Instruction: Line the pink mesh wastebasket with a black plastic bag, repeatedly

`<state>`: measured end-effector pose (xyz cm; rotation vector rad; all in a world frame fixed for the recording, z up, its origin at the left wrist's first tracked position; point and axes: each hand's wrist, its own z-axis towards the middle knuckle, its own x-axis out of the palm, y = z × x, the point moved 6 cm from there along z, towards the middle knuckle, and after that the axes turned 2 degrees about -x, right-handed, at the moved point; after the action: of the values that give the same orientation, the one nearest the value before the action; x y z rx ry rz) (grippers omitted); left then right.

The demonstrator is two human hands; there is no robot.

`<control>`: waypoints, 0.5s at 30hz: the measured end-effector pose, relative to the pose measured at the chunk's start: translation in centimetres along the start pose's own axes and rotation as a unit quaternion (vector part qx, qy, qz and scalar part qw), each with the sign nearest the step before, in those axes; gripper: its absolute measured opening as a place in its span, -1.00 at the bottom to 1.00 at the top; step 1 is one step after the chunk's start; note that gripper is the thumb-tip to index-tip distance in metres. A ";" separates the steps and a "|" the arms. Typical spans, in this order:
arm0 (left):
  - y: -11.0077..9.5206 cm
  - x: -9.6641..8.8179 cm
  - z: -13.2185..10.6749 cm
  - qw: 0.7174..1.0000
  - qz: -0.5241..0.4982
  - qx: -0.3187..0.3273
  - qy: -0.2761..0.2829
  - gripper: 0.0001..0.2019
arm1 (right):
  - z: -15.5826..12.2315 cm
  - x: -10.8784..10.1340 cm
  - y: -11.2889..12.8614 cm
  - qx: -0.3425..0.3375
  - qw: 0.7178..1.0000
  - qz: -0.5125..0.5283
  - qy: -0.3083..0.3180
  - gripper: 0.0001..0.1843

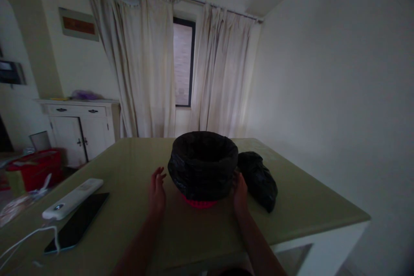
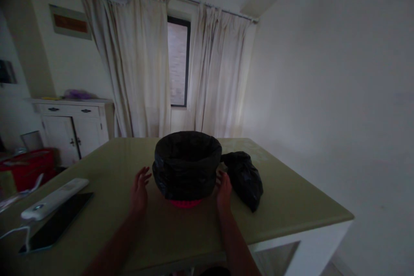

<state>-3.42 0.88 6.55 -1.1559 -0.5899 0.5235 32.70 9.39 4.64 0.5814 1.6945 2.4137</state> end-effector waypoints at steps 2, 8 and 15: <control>-0.5 0.1 1.3 0.999 -0.022 -0.033 -0.001 -0.41 | 1.5 -0.6 1.2 0.012 0.999 0.021 -0.025 -0.11; -6.1 3.9 5.8 0.994 -0.064 -0.034 0.076 -0.37 | 6.8 2.3 9.7 0.043 0.995 -0.028 0.083 -0.20; -10.1 6.4 7.3 0.992 0.059 0.022 0.109 -0.54 | 9.0 7.1 17.0 -0.127 0.894 -0.359 0.237 -0.66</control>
<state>-2.82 6.87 19.25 -1.1935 -0.3212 0.5001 31.53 13.50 24.65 -0.6257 1.3305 2.2145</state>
